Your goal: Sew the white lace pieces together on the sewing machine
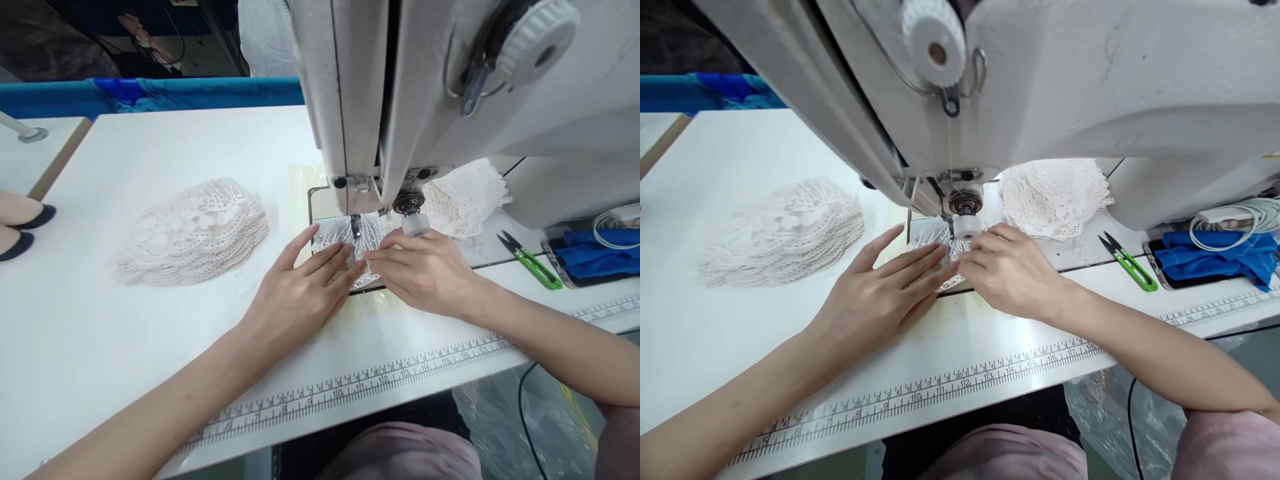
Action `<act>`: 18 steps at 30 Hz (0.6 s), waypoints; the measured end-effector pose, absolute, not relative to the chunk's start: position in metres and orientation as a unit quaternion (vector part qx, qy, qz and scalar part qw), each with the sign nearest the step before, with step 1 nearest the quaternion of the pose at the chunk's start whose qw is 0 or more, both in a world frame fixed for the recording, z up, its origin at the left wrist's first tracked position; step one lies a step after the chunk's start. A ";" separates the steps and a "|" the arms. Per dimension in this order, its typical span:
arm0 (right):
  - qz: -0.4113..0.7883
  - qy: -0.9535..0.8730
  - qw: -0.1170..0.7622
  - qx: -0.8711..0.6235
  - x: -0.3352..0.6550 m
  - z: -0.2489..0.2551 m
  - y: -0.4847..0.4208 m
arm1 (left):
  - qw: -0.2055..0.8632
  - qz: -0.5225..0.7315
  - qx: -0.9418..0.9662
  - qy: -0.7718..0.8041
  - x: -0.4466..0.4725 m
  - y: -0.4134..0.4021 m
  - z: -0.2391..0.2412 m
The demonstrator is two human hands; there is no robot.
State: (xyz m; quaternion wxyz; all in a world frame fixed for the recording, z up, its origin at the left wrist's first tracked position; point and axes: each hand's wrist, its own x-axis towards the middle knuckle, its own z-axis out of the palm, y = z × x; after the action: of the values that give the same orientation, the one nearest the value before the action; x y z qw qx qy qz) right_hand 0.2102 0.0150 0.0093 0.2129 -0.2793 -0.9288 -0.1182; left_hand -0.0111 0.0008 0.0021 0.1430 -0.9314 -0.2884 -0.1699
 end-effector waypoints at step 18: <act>-0.151 -0.911 0.204 -0.325 0.207 -0.003 0.032 | 0.099 -0.202 -0.914 -0.338 -0.006 0.022 -0.004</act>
State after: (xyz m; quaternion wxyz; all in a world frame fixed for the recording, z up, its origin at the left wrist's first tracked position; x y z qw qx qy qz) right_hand 0.2067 0.0316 -0.0027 0.2039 -0.3253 -0.9109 -0.1513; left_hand -0.0063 0.0217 -0.0038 0.0989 -0.9138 -0.3382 -0.2022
